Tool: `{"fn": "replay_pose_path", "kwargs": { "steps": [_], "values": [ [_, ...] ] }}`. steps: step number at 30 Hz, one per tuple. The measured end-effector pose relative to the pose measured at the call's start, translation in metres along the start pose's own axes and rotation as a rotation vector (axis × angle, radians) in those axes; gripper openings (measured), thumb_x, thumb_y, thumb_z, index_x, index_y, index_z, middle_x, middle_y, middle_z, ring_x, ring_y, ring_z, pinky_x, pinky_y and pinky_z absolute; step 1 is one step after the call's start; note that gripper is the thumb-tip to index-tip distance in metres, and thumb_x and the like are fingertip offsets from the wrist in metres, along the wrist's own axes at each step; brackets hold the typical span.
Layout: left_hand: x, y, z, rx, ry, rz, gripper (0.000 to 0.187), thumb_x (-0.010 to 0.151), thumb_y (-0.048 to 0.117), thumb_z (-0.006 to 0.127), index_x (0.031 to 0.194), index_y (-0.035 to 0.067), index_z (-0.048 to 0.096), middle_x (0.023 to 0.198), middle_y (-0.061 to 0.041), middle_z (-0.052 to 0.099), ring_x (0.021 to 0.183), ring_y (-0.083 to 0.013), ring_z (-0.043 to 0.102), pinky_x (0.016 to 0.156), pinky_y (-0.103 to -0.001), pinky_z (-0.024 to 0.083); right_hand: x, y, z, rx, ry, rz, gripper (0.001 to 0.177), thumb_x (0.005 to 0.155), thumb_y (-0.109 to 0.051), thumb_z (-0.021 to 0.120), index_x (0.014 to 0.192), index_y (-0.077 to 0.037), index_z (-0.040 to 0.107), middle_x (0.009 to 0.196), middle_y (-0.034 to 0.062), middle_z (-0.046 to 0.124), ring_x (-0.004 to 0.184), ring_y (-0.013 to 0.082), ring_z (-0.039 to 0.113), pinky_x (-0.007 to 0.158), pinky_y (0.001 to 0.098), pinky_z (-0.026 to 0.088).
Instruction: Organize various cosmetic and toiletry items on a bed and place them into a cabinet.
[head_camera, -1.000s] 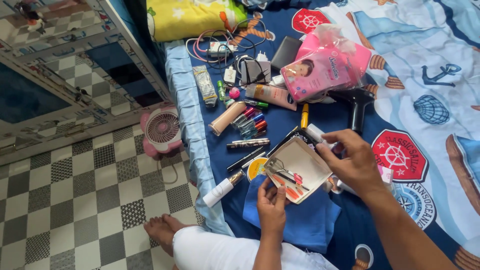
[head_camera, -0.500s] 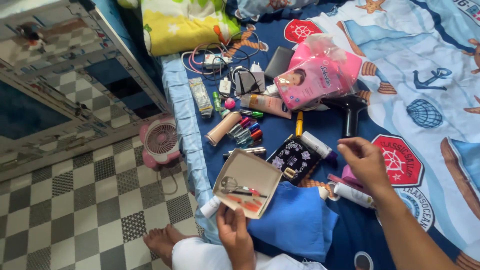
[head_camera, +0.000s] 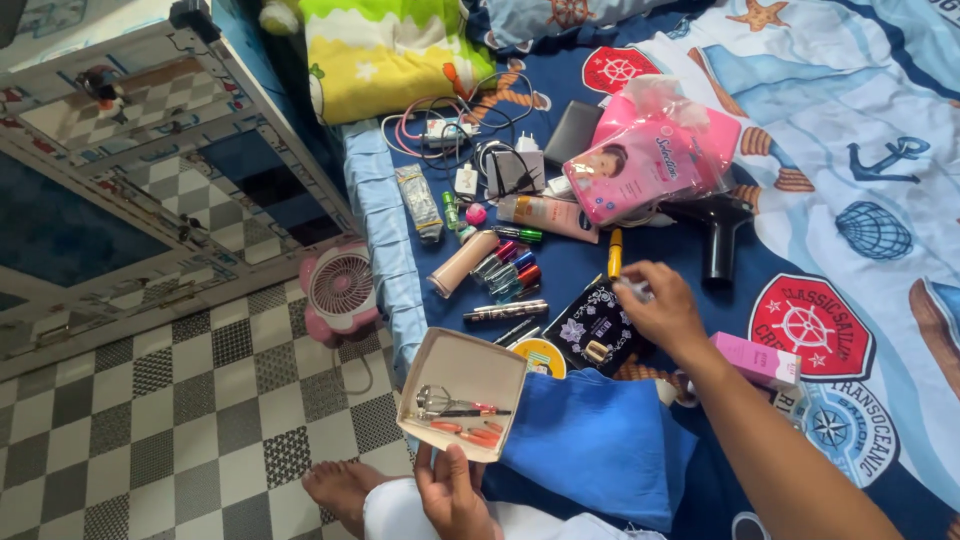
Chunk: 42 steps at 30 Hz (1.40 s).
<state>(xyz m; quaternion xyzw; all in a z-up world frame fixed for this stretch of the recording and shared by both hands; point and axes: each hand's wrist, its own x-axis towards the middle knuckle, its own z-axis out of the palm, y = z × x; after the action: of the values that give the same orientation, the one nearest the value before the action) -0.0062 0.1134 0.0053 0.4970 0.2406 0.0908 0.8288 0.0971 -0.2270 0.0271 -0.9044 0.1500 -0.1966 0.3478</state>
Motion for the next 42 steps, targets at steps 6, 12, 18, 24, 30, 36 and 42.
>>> {"fn": "replay_pose_path", "kwargs": {
  "steps": [6, 12, 18, 24, 30, 36, 42],
  "values": [
    [-0.003, 0.006, 0.005, -0.009, 0.01, -0.068, 0.061, 0.094, 0.013, 0.061, 0.149, 0.003, 0.038, 0.121, -0.018, 0.07, 0.106, -0.0282, 0.071, 0.083, -0.04, 0.061, 0.037, -0.005, 0.017, -0.259, 0.012, 0.011, 0.032, 0.086, -0.043, 0.073, 0.107, -0.019, 0.076, 0.108, 0.008, 0.07, 0.109, 0.0312, 0.061, 0.092, 0.0502, 0.044],
    [-0.006, 0.007, 0.005, -0.037, -0.007, -0.067, 0.06, 0.094, 0.013, 0.061, 0.148, 0.003, 0.038, 0.124, -0.018, 0.069, 0.108, -0.0274, 0.07, 0.083, -0.04, 0.06, 0.047, -0.02, 0.025, -0.308, 0.033, -0.069, 0.034, 0.086, -0.041, 0.077, 0.108, -0.016, 0.074, 0.106, 0.0094, 0.068, 0.105, 0.0312, 0.061, 0.089, 0.0482, 0.044],
    [-0.005, 0.011, 0.013, -0.061, -0.054, -0.068, 0.059, 0.094, 0.014, 0.062, 0.147, 0.003, 0.039, 0.126, -0.018, 0.068, 0.11, -0.0272, 0.069, 0.086, -0.041, 0.061, -0.022, -0.054, -0.007, -0.084, -0.419, -0.048, 0.033, 0.082, -0.037, 0.078, 0.105, -0.015, 0.071, 0.089, 0.0071, 0.069, 0.084, 0.0252, 0.071, 0.074, 0.0365, 0.055],
    [-0.012, 0.012, 0.014, -0.021, -0.124, -0.087, 0.057, 0.095, 0.014, 0.063, 0.146, 0.001, 0.04, 0.126, -0.017, 0.067, 0.111, -0.0235, 0.067, 0.09, -0.039, 0.057, -0.065, -0.047, -0.007, -0.127, -0.349, -0.192, 0.034, 0.077, -0.027, 0.08, 0.106, -0.011, 0.071, 0.091, 0.0087, 0.067, 0.083, 0.0263, 0.067, 0.071, 0.038, 0.055],
    [-0.009, 0.01, 0.014, -0.031, -0.179, -0.056, 0.058, 0.095, 0.013, 0.064, 0.147, 0.001, 0.04, 0.125, -0.016, 0.068, 0.109, -0.0212, 0.067, 0.09, -0.036, 0.055, -0.067, -0.114, -0.036, 0.16, -0.34, -0.093, 0.036, 0.08, -0.02, 0.081, 0.113, -0.01, 0.071, 0.087, 0.0064, 0.067, 0.072, 0.0213, 0.065, 0.067, 0.0318, 0.055],
    [-0.013, 0.012, 0.016, -0.021, -0.188, -0.064, 0.06, 0.094, 0.012, 0.065, 0.147, 0.001, 0.038, 0.123, -0.017, 0.067, 0.108, -0.022, 0.068, 0.088, -0.036, 0.058, -0.101, -0.192, -0.047, 0.214, -0.298, -0.555, 0.032, 0.078, -0.019, 0.082, 0.108, -0.013, 0.074, 0.09, 0.0012, 0.071, 0.086, 0.0203, 0.065, 0.078, 0.0368, 0.047],
    [-0.015, 0.021, 0.015, -0.001, -0.191, -0.055, 0.063, 0.093, 0.013, 0.066, 0.147, 0.002, 0.036, 0.122, -0.017, 0.068, 0.107, -0.022, 0.069, 0.087, -0.035, 0.059, -0.099, -0.201, -0.033, 0.153, -0.359, -0.72, 0.025, 0.077, -0.019, 0.082, 0.101, -0.016, 0.074, 0.092, 0.0017, 0.07, 0.094, 0.0235, 0.061, 0.087, 0.0408, 0.039]
  ]
}}
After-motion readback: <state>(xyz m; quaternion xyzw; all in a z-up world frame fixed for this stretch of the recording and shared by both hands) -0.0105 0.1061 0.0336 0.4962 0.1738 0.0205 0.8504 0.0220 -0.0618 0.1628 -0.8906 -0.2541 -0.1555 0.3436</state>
